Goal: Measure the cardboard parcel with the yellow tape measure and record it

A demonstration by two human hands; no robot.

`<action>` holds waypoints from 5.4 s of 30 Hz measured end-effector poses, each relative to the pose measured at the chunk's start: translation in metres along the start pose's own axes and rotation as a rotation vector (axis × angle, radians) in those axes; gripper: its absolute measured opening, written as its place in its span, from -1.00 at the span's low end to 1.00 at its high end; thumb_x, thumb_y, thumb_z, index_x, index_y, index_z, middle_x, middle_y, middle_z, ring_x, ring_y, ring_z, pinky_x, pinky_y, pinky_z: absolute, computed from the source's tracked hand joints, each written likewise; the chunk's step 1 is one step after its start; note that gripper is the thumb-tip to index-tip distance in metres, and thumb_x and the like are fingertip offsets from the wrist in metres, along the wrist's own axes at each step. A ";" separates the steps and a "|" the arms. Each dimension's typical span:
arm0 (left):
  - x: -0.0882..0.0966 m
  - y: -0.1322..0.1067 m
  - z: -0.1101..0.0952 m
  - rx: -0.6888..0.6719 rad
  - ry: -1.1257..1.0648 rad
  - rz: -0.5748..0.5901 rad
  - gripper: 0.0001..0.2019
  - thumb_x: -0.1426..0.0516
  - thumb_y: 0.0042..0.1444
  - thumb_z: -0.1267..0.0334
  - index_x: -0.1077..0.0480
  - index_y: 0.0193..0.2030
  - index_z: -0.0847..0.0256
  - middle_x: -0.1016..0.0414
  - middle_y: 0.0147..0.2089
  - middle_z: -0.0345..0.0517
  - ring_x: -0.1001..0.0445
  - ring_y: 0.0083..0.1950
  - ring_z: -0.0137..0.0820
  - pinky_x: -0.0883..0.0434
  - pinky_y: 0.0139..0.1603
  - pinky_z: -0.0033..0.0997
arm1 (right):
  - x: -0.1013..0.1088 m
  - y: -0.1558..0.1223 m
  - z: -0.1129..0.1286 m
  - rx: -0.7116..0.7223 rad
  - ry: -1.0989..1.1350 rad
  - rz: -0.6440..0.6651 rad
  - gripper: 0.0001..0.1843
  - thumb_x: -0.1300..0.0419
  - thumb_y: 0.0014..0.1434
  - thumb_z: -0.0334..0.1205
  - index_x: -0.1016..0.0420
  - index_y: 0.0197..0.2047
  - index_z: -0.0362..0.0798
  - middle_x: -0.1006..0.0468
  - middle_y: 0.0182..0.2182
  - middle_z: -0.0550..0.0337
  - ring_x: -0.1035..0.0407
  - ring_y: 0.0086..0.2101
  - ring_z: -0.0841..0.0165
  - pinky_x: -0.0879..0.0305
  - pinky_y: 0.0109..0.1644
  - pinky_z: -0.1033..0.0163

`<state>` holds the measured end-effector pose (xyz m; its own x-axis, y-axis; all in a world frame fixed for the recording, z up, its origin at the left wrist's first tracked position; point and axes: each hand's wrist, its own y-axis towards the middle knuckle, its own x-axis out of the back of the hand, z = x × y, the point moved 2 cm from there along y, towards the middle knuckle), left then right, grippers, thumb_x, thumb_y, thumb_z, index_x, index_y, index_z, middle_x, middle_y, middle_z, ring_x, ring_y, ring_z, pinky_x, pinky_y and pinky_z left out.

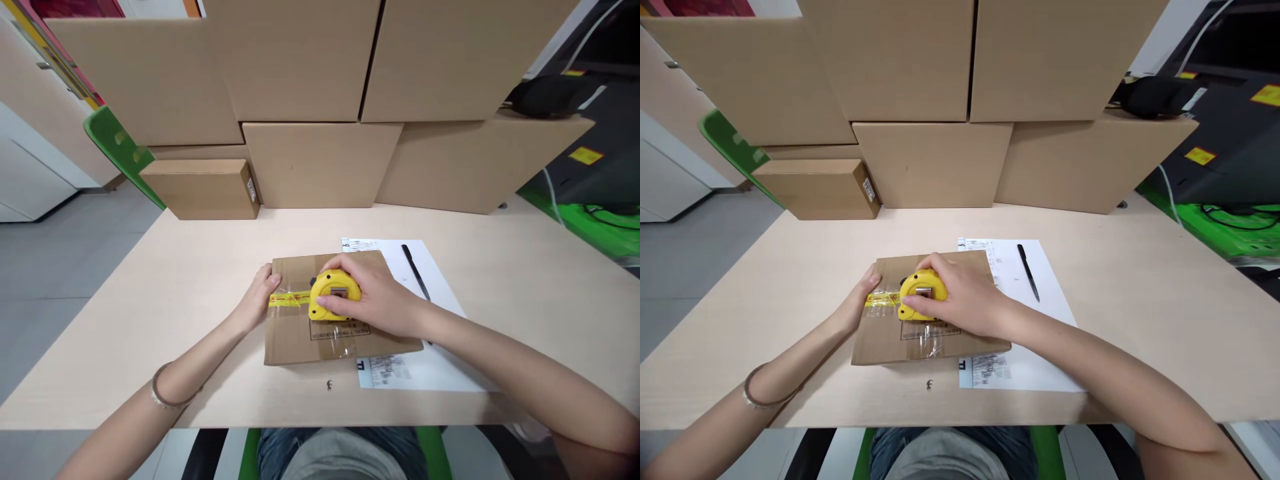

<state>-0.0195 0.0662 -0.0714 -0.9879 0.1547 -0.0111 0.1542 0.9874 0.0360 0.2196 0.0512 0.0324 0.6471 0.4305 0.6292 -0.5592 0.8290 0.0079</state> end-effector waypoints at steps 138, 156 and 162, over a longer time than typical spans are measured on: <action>0.005 -0.002 0.004 -0.008 0.099 0.140 -0.45 0.02 0.35 -0.21 -0.34 0.23 0.16 -0.37 0.35 0.03 -0.30 0.36 -0.02 -0.24 0.37 -0.13 | 0.012 -0.044 -0.175 -0.305 0.021 -0.316 -0.67 -0.24 0.07 -0.16 -0.12 -0.52 0.03 -0.20 -0.57 0.34 -0.07 -0.47 0.38 0.03 -0.42 0.27; 0.007 -0.002 0.007 -0.027 0.085 0.164 -0.48 0.05 0.39 -0.16 -0.32 0.24 0.16 -0.33 0.40 0.02 -0.28 0.39 -0.04 -0.24 0.37 -0.16 | 0.013 -0.042 -0.176 -0.325 0.039 -0.350 -0.64 -0.27 0.07 -0.12 -0.14 -0.55 0.03 -0.22 -0.60 0.32 -0.04 -0.48 0.38 0.06 -0.43 0.27; 0.007 -0.003 0.008 -0.013 0.071 0.149 -0.49 0.04 0.38 -0.16 -0.33 0.25 0.14 -0.36 0.38 0.02 -0.30 0.38 -0.03 -0.24 0.37 -0.14 | 0.012 -0.042 -0.179 -0.330 0.058 -0.346 -0.64 -0.28 0.08 -0.10 -0.18 -0.54 0.03 -0.27 -0.60 0.32 -0.09 -0.49 0.38 0.02 -0.43 0.26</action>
<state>-0.0268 0.0649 -0.0800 -0.9528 0.2965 0.0655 0.2996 0.9530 0.0449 0.3439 0.0854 -0.0996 0.7995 0.1208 0.5884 -0.1176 0.9921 -0.0439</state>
